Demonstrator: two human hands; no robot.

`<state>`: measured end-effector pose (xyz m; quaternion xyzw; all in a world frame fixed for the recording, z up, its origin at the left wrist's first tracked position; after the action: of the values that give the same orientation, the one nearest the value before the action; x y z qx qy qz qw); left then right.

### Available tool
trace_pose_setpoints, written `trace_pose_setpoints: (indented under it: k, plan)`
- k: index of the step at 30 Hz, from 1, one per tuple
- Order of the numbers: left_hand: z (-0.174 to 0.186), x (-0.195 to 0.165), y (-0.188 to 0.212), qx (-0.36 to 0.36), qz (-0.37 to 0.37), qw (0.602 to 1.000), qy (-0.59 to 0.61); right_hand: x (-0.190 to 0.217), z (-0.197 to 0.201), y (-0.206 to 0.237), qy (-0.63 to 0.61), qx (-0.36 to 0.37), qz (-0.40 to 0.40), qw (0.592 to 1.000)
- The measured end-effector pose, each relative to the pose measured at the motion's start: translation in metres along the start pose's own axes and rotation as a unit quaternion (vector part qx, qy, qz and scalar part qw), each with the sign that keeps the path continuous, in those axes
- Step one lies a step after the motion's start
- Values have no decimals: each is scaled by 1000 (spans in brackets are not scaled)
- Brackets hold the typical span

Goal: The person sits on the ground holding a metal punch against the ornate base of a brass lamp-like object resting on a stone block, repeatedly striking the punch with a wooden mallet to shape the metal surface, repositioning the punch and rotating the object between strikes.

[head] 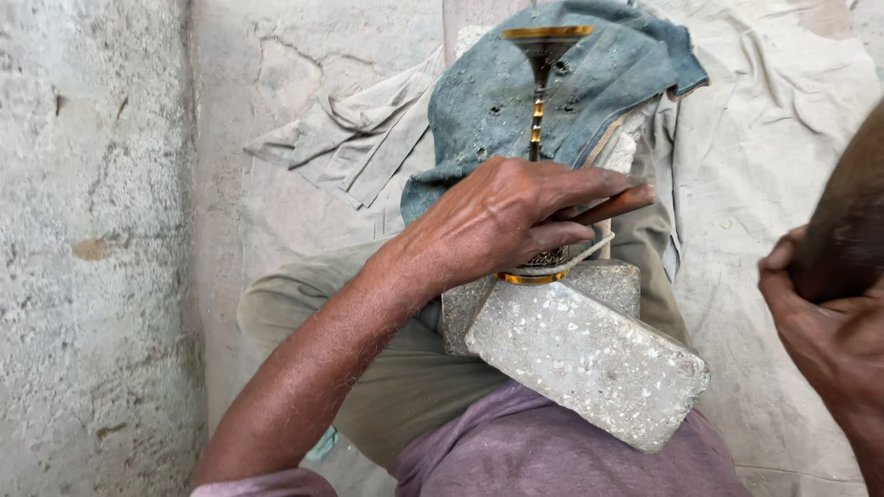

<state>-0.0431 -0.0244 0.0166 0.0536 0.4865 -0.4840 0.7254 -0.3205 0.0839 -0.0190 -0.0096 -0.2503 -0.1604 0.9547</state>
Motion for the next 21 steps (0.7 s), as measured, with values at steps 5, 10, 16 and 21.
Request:
trace_pose_setpoints:
  k: [5, 10, 16, 21]
  plan:
    - [-1, 1, -2, 15, -7, 1000, -2, -10, -4, 10, 7, 17, 7, 1000]
    - [-2, 2, -3, 26, -5, 1000, -4, -17, -9, 17, 18, 37, -28, 999]
    - [-1, 3, -5, 44, 10, 999, 16, 3, -2, 17, 38, 10, 44, 998]
    - [-2, 3, -7, 47, -8, 999, 12, -13, -5, 21, -99, -5, -36, 994]
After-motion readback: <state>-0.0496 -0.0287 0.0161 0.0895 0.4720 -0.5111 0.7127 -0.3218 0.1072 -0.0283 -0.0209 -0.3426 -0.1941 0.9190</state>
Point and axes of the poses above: each hand's wrist, its own y-axis away from the middle knuckle, its own z-axis out of the back of the hand, x = y × z, the point moved 7 cm from there along -y, towards the middle knuckle, and after that the axes turned 9 degrees about -z, right-handed, at the moved point
